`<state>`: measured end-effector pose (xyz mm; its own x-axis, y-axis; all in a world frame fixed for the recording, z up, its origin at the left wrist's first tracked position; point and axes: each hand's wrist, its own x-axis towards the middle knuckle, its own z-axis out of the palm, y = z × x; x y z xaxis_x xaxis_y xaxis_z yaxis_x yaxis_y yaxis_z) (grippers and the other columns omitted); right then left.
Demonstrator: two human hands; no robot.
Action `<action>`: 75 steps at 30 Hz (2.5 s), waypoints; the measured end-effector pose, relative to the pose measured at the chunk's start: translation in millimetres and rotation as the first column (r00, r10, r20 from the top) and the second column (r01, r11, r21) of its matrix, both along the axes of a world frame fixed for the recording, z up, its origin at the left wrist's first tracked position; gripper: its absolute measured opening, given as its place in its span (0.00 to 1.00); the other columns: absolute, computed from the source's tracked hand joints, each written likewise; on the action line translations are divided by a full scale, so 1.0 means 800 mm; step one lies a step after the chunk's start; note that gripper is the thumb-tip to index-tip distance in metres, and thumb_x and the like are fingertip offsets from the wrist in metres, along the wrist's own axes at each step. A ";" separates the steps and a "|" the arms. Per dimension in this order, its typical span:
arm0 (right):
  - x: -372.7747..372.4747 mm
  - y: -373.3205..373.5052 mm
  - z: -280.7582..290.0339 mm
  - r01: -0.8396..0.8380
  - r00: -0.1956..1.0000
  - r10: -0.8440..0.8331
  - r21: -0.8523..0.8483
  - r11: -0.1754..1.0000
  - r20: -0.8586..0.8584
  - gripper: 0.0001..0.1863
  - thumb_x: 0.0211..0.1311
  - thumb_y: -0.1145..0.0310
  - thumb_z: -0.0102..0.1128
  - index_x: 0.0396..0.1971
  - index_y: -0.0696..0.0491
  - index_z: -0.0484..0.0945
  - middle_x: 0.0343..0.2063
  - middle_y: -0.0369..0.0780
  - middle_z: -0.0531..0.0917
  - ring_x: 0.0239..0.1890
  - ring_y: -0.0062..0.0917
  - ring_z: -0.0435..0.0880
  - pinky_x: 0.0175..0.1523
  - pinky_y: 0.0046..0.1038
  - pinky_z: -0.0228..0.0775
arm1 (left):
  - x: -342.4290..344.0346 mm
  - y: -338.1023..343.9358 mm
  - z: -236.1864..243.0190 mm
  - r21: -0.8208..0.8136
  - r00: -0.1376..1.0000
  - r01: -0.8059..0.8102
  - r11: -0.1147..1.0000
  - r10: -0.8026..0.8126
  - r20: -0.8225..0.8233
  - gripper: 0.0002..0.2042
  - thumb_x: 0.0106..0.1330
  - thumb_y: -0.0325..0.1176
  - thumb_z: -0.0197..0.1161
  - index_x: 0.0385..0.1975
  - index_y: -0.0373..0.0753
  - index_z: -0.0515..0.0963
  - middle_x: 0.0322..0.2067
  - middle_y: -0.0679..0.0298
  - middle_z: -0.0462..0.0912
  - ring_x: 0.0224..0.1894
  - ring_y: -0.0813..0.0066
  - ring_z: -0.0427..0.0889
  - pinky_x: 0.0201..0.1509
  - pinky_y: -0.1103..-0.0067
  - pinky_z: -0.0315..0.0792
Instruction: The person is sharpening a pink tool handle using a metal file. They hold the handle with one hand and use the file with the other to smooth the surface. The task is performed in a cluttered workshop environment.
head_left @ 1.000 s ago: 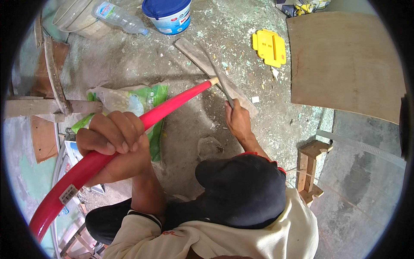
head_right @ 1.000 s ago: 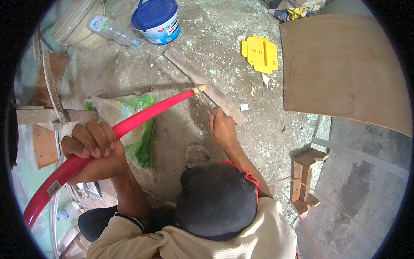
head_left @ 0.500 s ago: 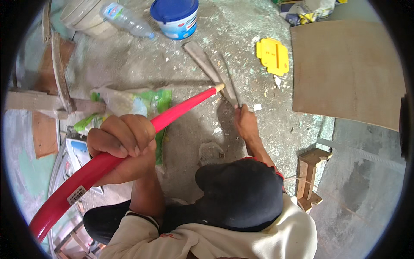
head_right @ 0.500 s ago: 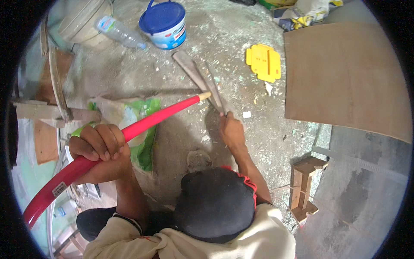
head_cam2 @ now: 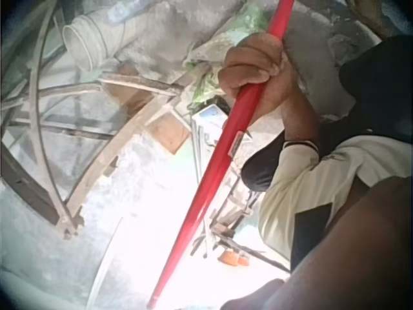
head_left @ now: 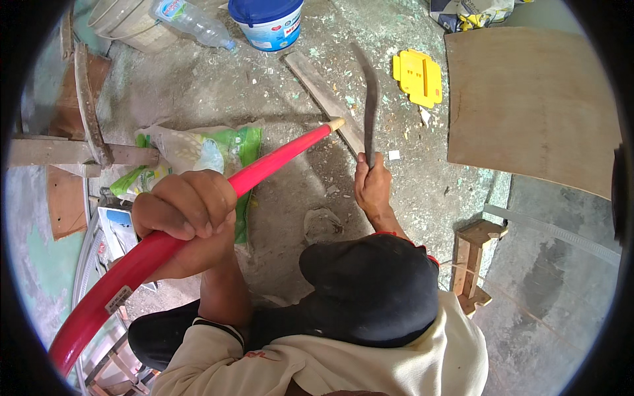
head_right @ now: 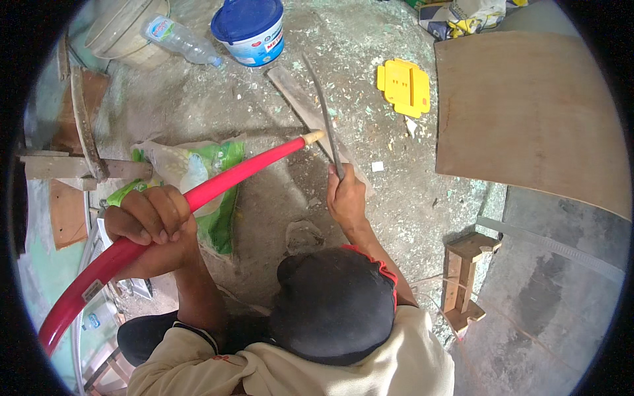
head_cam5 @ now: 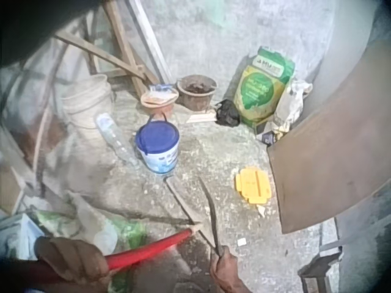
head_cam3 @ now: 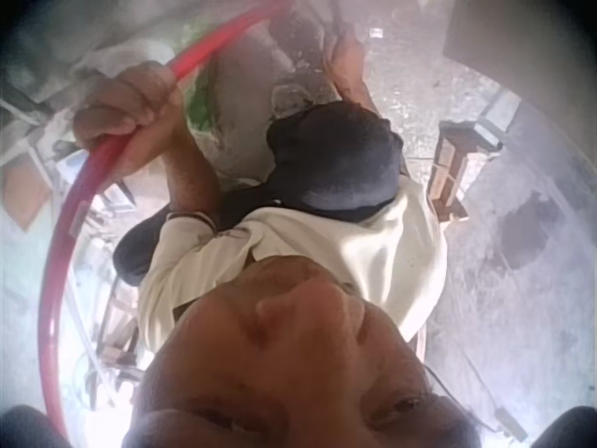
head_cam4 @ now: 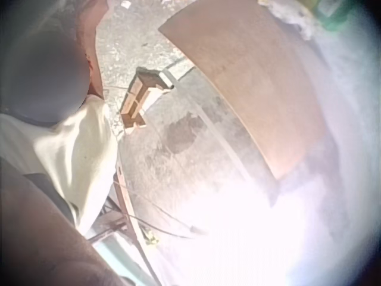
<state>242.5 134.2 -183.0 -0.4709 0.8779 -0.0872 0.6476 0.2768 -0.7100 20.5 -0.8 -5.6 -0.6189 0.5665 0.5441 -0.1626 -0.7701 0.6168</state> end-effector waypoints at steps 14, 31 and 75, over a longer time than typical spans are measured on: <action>0.004 0.015 -0.082 -0.001 0.979 0.006 -0.026 1.000 0.201 0.17 0.77 0.60 0.49 0.38 0.63 0.72 0.22 0.61 0.80 0.29 0.61 0.82 0.33 0.55 0.69 | -0.001 0.000 0.001 0.025 0.999 0.037 0.999 -0.036 -0.032 0.33 0.68 0.71 0.52 0.25 0.40 0.68 0.17 0.64 0.70 0.15 0.75 0.66 0.17 0.77 0.58; -0.003 0.014 -0.061 0.036 0.980 -0.027 -0.039 0.999 0.196 0.17 0.77 0.61 0.48 0.39 0.63 0.71 0.23 0.62 0.80 0.31 0.62 0.82 0.37 0.55 0.71 | 0.000 0.004 -0.005 0.043 0.999 0.054 0.998 -0.054 0.005 0.34 0.65 0.73 0.54 0.22 0.42 0.66 0.16 0.66 0.67 0.14 0.79 0.63 0.18 0.80 0.57; -0.032 0.019 -0.007 0.041 0.983 -0.033 -0.044 0.998 0.180 0.17 0.78 0.61 0.46 0.40 0.64 0.71 0.25 0.62 0.82 0.30 0.62 0.83 0.34 0.55 0.74 | -0.019 0.007 0.000 -0.072 0.962 -0.235 0.969 0.243 0.122 0.37 0.69 0.74 0.35 0.19 0.42 0.64 0.14 0.66 0.60 0.13 0.79 0.58 0.15 0.80 0.54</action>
